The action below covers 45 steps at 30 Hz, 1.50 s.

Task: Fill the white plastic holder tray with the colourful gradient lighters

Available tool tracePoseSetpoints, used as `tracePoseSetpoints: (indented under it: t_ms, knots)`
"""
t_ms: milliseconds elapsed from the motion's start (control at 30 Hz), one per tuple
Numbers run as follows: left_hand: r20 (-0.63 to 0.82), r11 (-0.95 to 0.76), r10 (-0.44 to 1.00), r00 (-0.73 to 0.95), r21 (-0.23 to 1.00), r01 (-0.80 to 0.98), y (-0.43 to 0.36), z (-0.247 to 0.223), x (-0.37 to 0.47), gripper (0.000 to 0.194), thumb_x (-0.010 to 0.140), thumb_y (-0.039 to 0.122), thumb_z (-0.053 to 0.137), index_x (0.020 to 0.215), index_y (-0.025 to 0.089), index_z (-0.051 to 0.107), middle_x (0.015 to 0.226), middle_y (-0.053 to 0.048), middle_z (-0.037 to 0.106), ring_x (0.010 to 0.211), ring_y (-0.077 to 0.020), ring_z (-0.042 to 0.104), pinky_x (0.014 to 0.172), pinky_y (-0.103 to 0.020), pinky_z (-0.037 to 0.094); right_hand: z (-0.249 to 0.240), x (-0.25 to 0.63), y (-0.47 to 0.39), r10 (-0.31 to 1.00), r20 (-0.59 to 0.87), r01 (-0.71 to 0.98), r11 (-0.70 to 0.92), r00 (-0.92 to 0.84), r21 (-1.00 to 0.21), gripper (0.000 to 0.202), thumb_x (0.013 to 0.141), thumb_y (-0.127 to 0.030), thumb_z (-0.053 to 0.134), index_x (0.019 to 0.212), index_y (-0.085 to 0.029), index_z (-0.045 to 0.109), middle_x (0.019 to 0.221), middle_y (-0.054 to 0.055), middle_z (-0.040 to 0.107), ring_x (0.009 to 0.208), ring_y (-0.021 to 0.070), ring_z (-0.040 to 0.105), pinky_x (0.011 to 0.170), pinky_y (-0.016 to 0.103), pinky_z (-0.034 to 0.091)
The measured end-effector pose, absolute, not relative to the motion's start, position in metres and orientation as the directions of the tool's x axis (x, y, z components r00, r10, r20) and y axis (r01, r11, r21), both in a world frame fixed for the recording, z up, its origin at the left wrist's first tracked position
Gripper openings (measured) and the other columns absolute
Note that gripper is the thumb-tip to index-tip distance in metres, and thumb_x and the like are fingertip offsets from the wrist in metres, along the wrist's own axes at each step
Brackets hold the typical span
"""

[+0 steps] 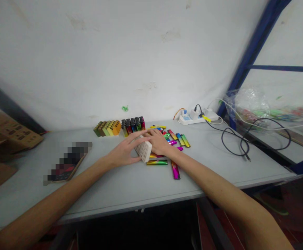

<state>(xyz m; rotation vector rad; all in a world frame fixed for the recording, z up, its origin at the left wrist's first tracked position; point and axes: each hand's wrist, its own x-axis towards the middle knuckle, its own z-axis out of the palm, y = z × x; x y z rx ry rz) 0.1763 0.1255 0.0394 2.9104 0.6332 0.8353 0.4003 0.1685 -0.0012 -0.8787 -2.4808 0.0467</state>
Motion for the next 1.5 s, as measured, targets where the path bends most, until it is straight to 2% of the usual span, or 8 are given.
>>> tracePoseSetpoints:
  t_ms: [300,533,700,933,1133,1300,1433,1500]
  knots:
    - [0.564,-0.907,0.405,0.720,0.147,0.395,0.128,0.038,0.163,0.075,0.082,0.028,0.081,0.149,0.026,0.046,0.141,-0.015,0.056,0.134,-0.0323,0.053,0.114,-0.051,0.047,0.002,0.402,0.166,0.653,0.433,0.670,0.729,-0.622,-0.137,0.032,0.102,-0.027,0.049,0.130,-0.015,0.062,0.135,0.020,0.057,0.128,0.0319,0.048,0.111,0.053,0.040]
    - [0.562,-0.805,0.549,0.619,0.156,0.573,0.131,0.045,0.150,0.079,0.070,0.059,0.088,0.132,0.020,0.057,0.116,-0.011,0.061,0.106,-0.0295,0.065,0.094,-0.042,0.056,0.025,0.397,0.153,0.618,0.480,0.650,0.750,-0.622,-0.123,0.028,0.102,-0.021,0.047,0.121,-0.012,0.065,0.132,0.020,0.060,0.126,0.0295,0.052,0.111,0.050,0.041]
    - [0.623,-0.743,0.598,0.505,0.194,0.641,0.130,0.052,0.146,0.088,0.064,0.076,0.082,0.124,0.016,0.059,0.112,-0.012,0.066,0.103,-0.0301,0.067,0.091,-0.041,0.055,0.035,0.386,0.129,0.598,0.422,0.639,0.767,-0.681,-0.055,0.032,0.104,-0.031,0.050,0.127,-0.014,0.064,0.138,0.020,0.056,0.133,0.0334,0.047,0.116,0.057,0.036]
    - [0.565,-0.671,0.698,0.441,0.302,0.677,0.132,0.065,0.142,0.038,0.102,0.054,0.053,0.105,0.020,0.071,0.097,-0.005,0.071,0.089,-0.0206,0.066,0.085,-0.033,0.051,0.044,0.368,0.078,0.560,0.350,0.575,0.815,-0.751,-0.070,0.055,0.106,-0.056,0.041,0.145,-0.019,0.053,0.152,0.020,0.048,0.144,0.0390,0.040,0.119,0.066,0.029]
    - [0.573,-0.653,0.711,0.407,0.326,0.683,0.134,0.073,0.137,0.040,0.098,0.055,0.059,0.091,0.019,0.073,0.089,-0.004,0.072,0.081,-0.0194,0.066,0.078,-0.031,0.049,0.035,0.364,0.077,0.521,0.286,0.525,0.849,-0.805,-0.068,0.053,0.105,-0.058,0.041,0.140,-0.022,0.057,0.146,0.017,0.050,0.143,0.0361,0.041,0.119,0.065,0.031]
    - [0.515,-0.584,0.787,0.339,0.445,0.679,0.136,0.074,0.134,0.037,0.097,0.054,0.059,0.093,0.020,0.073,0.080,-0.001,0.075,0.069,-0.0167,0.065,0.068,-0.027,0.045,0.033,0.376,0.105,0.474,0.333,0.490,0.871,-0.815,-0.043,0.045,0.105,-0.052,0.047,0.131,-0.019,0.061,0.138,0.017,0.056,0.137,0.0325,0.046,0.116,0.056,0.038]
    - [0.557,-0.508,0.803,0.213,0.450,0.735,0.143,0.069,0.127,0.039,0.093,0.056,0.063,0.089,0.019,0.073,0.067,0.001,0.069,0.059,-0.0147,0.058,0.062,-0.026,0.041,0.057,0.396,0.115,0.500,0.313,0.481,0.865,-0.808,-0.142,0.040,0.099,-0.055,0.059,0.109,-0.017,0.066,0.115,0.014,0.065,0.109,0.0278,0.060,0.098,0.044,0.049]
    - [0.561,-0.491,0.805,0.193,0.448,0.747,0.146,0.067,0.125,0.039,0.092,0.057,0.063,0.088,0.019,0.072,0.063,0.002,0.066,0.057,-0.0143,0.055,0.062,-0.026,0.041,0.071,0.407,0.116,0.558,0.141,0.522,0.822,-0.818,-0.228,0.036,0.094,-0.054,0.068,0.098,-0.018,0.066,0.099,0.008,0.067,0.088,0.0229,0.062,0.081,0.036,0.050]
